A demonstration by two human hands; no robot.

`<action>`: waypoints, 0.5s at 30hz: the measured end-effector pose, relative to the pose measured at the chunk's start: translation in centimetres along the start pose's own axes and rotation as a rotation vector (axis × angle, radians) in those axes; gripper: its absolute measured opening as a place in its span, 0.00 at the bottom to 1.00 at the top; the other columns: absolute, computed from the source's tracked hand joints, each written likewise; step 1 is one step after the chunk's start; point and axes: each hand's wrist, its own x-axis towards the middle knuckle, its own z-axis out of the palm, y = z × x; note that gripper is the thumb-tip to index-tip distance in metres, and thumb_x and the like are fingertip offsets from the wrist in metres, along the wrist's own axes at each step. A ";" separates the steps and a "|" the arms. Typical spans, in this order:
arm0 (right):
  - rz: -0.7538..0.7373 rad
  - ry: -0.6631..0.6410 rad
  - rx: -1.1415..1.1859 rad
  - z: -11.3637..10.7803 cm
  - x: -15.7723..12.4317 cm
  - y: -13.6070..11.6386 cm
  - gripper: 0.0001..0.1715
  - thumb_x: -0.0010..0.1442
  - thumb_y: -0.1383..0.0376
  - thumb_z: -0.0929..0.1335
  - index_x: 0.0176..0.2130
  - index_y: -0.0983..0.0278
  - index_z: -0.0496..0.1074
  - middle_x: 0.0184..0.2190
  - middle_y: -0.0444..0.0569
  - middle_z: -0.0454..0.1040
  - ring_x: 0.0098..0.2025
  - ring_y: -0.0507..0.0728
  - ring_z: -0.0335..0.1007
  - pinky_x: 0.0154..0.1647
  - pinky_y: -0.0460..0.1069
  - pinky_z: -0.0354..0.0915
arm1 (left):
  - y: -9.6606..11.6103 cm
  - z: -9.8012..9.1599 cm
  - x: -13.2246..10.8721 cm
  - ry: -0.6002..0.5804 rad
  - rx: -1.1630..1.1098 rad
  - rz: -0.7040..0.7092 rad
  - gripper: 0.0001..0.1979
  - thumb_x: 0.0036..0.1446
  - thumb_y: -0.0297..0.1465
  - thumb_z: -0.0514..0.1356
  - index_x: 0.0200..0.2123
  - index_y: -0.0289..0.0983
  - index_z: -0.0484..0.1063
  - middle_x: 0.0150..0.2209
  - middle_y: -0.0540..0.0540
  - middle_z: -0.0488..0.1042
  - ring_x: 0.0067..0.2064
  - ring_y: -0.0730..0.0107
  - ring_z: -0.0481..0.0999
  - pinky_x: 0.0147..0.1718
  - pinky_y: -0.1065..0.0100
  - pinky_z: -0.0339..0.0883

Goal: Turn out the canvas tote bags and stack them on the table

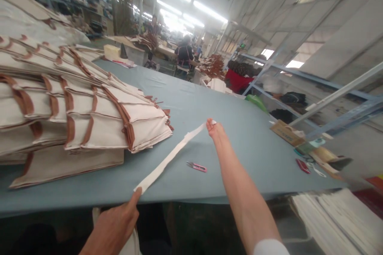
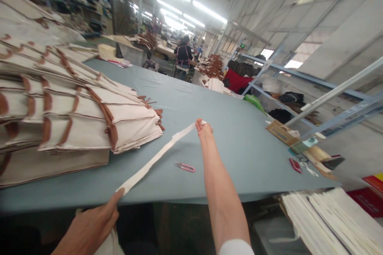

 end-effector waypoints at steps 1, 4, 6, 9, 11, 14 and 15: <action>-0.012 0.010 0.001 -0.2 0.1 -0.7 0.23 0.77 0.57 0.75 0.65 0.63 0.76 0.62 0.56 0.78 0.57 0.65 0.81 0.56 0.63 0.81 | 0.0 0.1 0.0 -0.003 0.001 0.000 0.32 0.74 0.26 0.45 0.75 0.36 0.71 0.37 0.37 0.91 0.42 0.40 0.93 0.44 0.50 0.82; -0.056 0.010 -0.005 -0.7 -0.5 -2.6 0.22 0.77 0.57 0.75 0.64 0.64 0.76 0.60 0.55 0.79 0.54 0.63 0.82 0.53 0.60 0.82 | 0.1 0.4 0.0 0.001 -0.015 -0.008 0.34 0.74 0.25 0.43 0.76 0.34 0.70 0.38 0.34 0.91 0.43 0.35 0.93 0.45 0.45 0.81; -0.080 -0.031 -0.012 -0.7 -1.6 -3.4 0.21 0.78 0.57 0.75 0.63 0.64 0.76 0.58 0.55 0.80 0.51 0.62 0.83 0.50 0.59 0.83 | 0.0 0.6 0.0 0.010 -0.042 -0.013 0.33 0.74 0.26 0.44 0.76 0.33 0.70 0.38 0.34 0.91 0.44 0.35 0.93 0.46 0.46 0.81; -0.089 -0.159 -0.034 -0.3 -5.0 -3.7 0.18 0.78 0.57 0.74 0.59 0.65 0.77 0.53 0.52 0.81 0.45 0.59 0.83 0.45 0.55 0.83 | -0.4 0.8 0.1 0.023 -0.110 -0.008 0.33 0.73 0.28 0.47 0.76 0.34 0.70 0.37 0.35 0.90 0.43 0.39 0.93 0.44 0.52 0.80; -0.076 -0.286 -0.065 0.0 -8.4 -3.5 0.15 0.79 0.57 0.74 0.54 0.66 0.78 0.46 0.49 0.82 0.39 0.55 0.81 0.38 0.51 0.81 | -0.8 0.7 0.1 0.040 -0.179 -0.002 0.32 0.75 0.31 0.46 0.76 0.36 0.70 0.37 0.37 0.90 0.42 0.43 0.93 0.43 0.56 0.79; -0.039 -0.530 -0.126 0.4 -14.6 -2.6 0.16 0.78 0.57 0.74 0.41 0.66 0.78 0.33 0.45 0.81 0.28 0.51 0.78 0.29 0.45 0.76 | -1.5 0.3 0.0 0.086 -0.328 0.000 0.33 0.77 0.37 0.44 0.78 0.38 0.68 0.35 0.44 0.89 0.40 0.51 0.91 0.43 0.61 0.78; -0.026 -0.611 -0.145 0.6 -16.8 -2.3 0.19 0.76 0.57 0.75 0.36 0.66 0.77 0.29 0.45 0.81 0.25 0.51 0.78 0.27 0.44 0.76 | -1.7 0.1 0.0 0.106 -0.384 -0.005 0.33 0.78 0.39 0.43 0.78 0.38 0.66 0.33 0.46 0.88 0.39 0.53 0.90 0.43 0.63 0.78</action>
